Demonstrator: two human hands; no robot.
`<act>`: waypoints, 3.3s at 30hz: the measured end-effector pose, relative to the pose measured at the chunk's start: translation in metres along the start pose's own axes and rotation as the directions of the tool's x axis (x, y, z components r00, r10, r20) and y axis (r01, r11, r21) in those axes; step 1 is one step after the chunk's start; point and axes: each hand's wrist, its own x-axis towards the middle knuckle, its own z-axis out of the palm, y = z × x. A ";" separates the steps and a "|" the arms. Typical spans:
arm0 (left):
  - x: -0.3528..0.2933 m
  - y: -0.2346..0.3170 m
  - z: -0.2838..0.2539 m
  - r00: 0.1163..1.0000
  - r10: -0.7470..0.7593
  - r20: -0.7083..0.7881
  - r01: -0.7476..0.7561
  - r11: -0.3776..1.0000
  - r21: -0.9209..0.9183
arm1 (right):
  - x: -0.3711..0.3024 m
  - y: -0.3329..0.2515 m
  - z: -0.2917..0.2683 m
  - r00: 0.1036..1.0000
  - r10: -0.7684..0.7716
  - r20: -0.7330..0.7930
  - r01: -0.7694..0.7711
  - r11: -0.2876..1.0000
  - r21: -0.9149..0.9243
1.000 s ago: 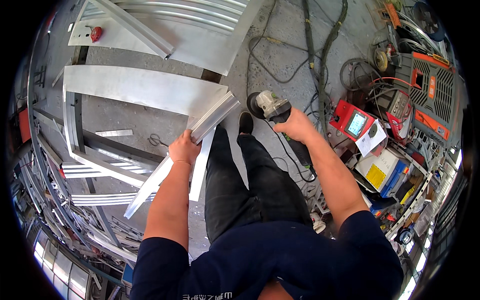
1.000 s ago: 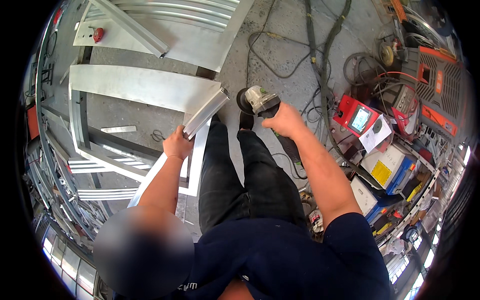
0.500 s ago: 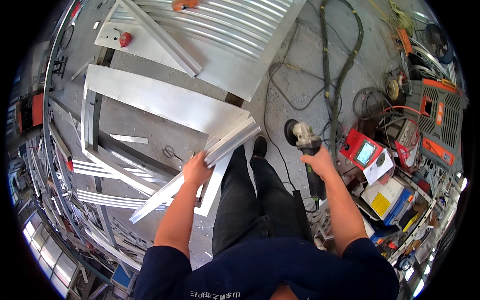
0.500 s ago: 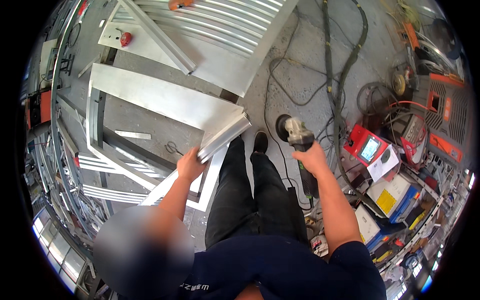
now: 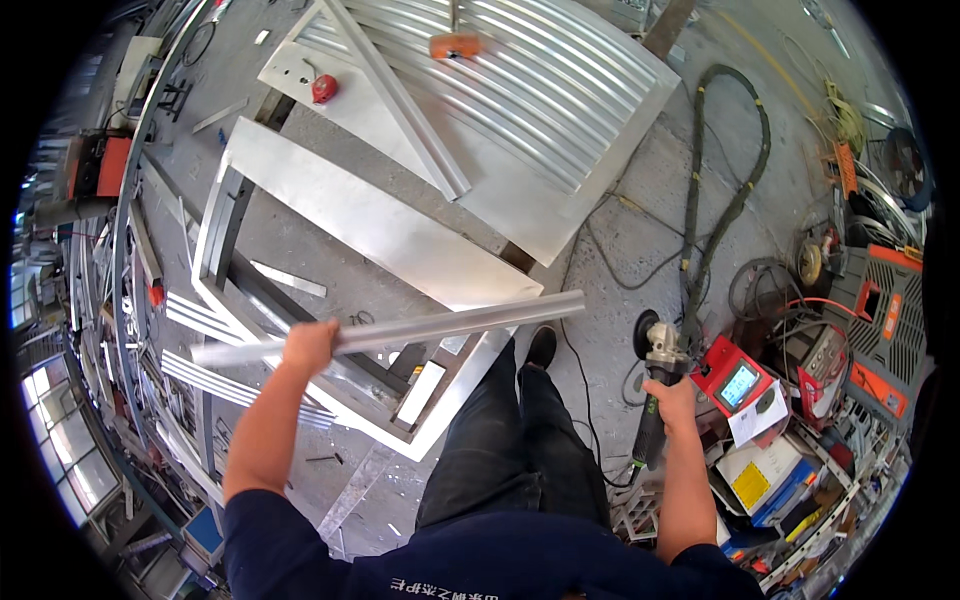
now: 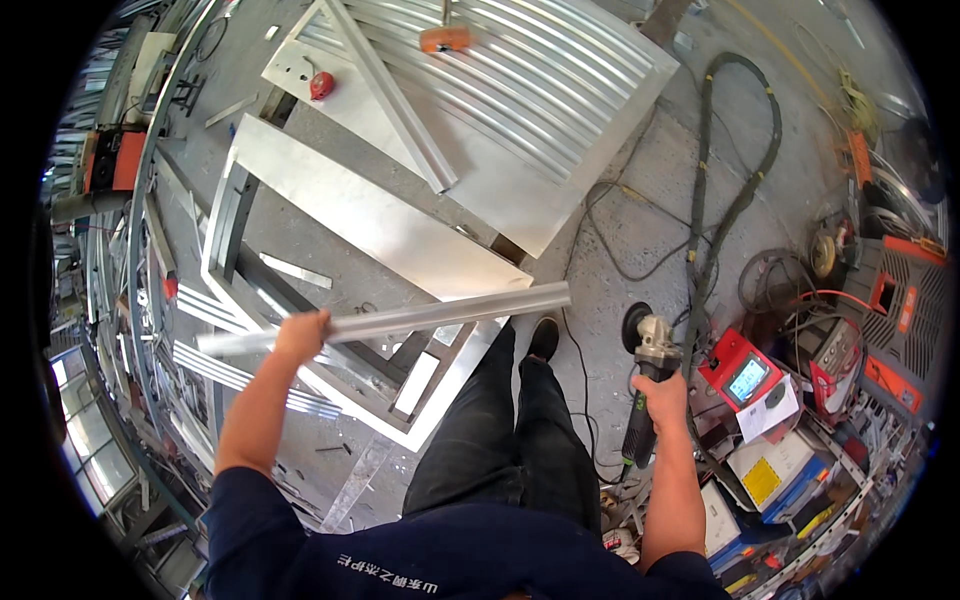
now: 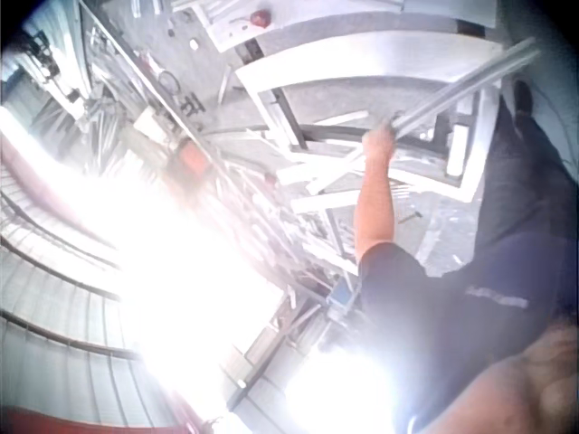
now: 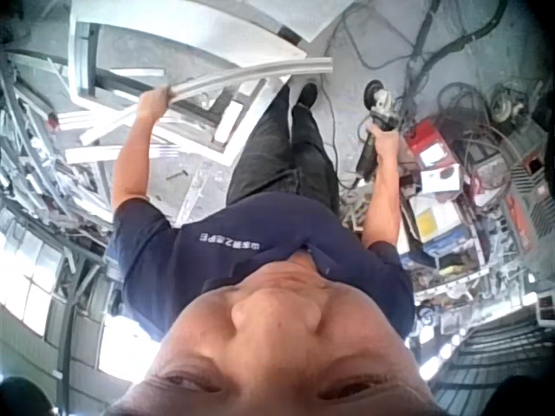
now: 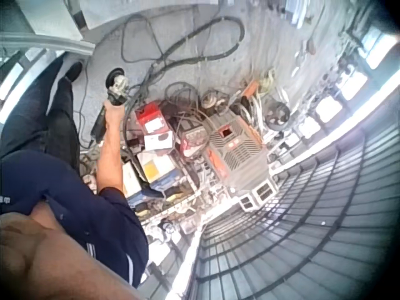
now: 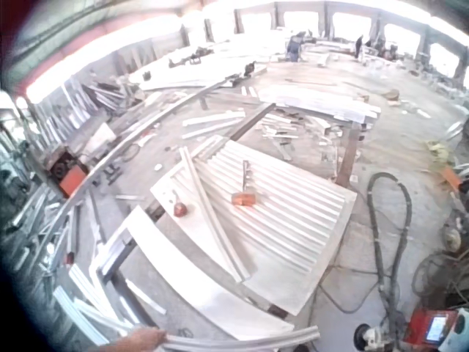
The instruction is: The person uses an angle grinder to cut and smooth metal bars, then assembles them into a rectangular frame on a workbench. The person repeatedly positions and aligns the bars, then walks through the workshop to retrieve additional pieces and place them on the frame.
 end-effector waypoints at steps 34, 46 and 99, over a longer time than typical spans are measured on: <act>0.298 0.059 -0.145 0.798 -0.425 -0.427 0.116 0.804 -0.583 | -0.002 0.024 -0.008 0.956 0.255 -0.143 -0.251 0.967 0.044; 0.292 0.110 -0.154 0.743 -0.665 0.076 -0.117 -0.241 -0.964 | -0.002 0.038 -0.015 0.968 0.222 -0.119 -0.199 0.964 0.175; 0.079 0.238 0.056 0.865 -0.362 -0.348 0.003 0.697 -0.717 | -0.024 -0.029 -0.008 0.922 -0.341 0.185 0.376 0.904 -0.204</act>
